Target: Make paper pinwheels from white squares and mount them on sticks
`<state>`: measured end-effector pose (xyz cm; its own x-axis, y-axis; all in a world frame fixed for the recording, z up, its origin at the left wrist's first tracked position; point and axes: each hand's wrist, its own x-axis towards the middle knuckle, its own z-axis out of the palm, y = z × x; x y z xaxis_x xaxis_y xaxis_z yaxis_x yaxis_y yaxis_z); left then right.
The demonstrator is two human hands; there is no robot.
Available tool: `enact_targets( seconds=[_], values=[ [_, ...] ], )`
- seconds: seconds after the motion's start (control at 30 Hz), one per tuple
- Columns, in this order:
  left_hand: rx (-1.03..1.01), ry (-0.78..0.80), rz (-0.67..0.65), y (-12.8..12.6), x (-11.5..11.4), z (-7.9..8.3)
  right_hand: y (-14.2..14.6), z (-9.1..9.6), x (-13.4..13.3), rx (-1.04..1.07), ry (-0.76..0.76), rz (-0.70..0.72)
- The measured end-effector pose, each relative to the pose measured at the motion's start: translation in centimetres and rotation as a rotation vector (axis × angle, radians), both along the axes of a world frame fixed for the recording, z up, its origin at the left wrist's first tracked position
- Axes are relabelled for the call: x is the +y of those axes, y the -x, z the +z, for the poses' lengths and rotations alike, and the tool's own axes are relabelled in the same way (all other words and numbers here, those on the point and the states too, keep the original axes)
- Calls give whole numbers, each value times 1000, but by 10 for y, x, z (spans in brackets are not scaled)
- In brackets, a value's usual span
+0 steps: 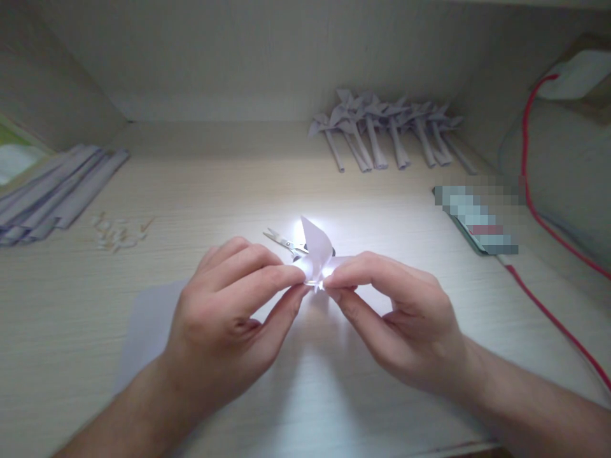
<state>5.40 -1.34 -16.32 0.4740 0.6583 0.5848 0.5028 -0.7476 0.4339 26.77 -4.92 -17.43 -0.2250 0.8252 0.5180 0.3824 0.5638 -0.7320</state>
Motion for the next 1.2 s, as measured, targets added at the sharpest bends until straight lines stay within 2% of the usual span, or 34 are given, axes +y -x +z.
enact_targets(
  seconds=[0.5,1.2],
  values=[
    [-23,44,-4,-1,1,-2,2,1,-3,-18,46,-37],
    [58,-42,8,0,-1,-2,1,-1,-5,2,124,-9]
  ],
)
